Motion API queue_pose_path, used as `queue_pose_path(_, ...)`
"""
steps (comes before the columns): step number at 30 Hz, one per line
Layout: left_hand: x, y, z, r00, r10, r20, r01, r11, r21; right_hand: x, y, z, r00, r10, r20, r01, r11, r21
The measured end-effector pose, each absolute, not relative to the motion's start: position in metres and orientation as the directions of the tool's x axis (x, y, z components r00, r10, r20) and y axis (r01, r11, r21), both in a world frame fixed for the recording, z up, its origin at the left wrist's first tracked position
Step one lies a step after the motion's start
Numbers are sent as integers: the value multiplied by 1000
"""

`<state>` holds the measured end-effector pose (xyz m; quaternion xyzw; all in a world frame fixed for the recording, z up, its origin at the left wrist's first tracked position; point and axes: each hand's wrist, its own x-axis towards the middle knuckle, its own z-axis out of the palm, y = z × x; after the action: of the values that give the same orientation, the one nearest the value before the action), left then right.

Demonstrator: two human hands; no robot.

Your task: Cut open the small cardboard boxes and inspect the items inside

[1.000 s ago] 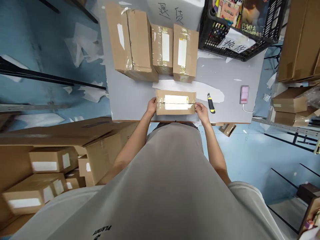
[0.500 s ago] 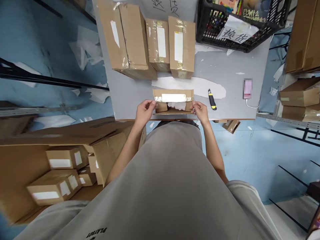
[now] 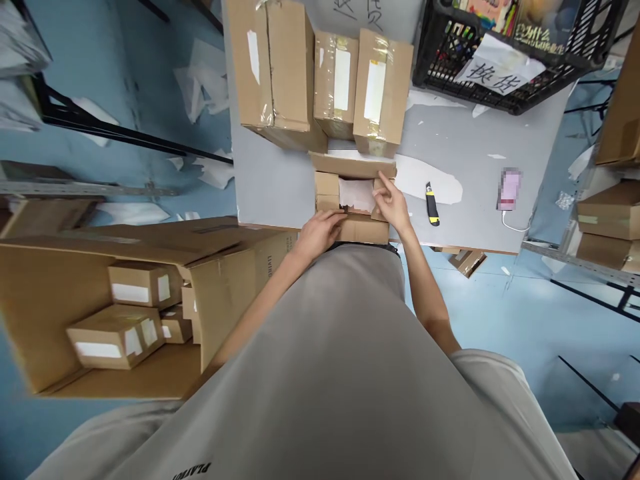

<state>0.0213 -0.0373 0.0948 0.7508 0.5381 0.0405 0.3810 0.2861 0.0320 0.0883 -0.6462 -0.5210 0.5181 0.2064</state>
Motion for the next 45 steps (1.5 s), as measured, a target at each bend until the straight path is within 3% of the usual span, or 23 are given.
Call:
queue_pose_path(2,31,-33,91,450,811,-374,795,-173,582,280,43,92,-137,901,-411,620,-245,-745)
queue_pose_path(5,44,-25,91,482,777,-405,816,-231,529,272,54,104,-277,861,-426,835,-3,-550)
queue_pose_path(9,44,-19,94,449,791,-416,863,-263,432,264,56,116,-372,763,-528,919,221,-327)
queue_pose_path(13,24,-17,93,393,833,-390,880,-218,423,260,54,120,-374,723,-582,928,283,-244)
queue_pose_path(20,29,-9,83,494,790,-364,816,-275,509,246,55,133,-413,647,-641,905,371,-208)
queue_pose_path(26,29,-3,79,451,810,-374,832,-230,504,254,43,161,-408,689,-600,910,357,-209)
queue_pose_path(33,25,-4,87,465,824,-324,792,-224,567,295,20,183,-192,799,-570,980,124,-156)
queue_pose_path(39,63,12,87,561,748,-353,753,-286,592,305,7,175,-71,829,-554,984,-31,-173)
queue_pose_path(45,98,49,62,552,691,-468,811,-312,495,301,-5,168,-56,845,-532,973,-73,-218)
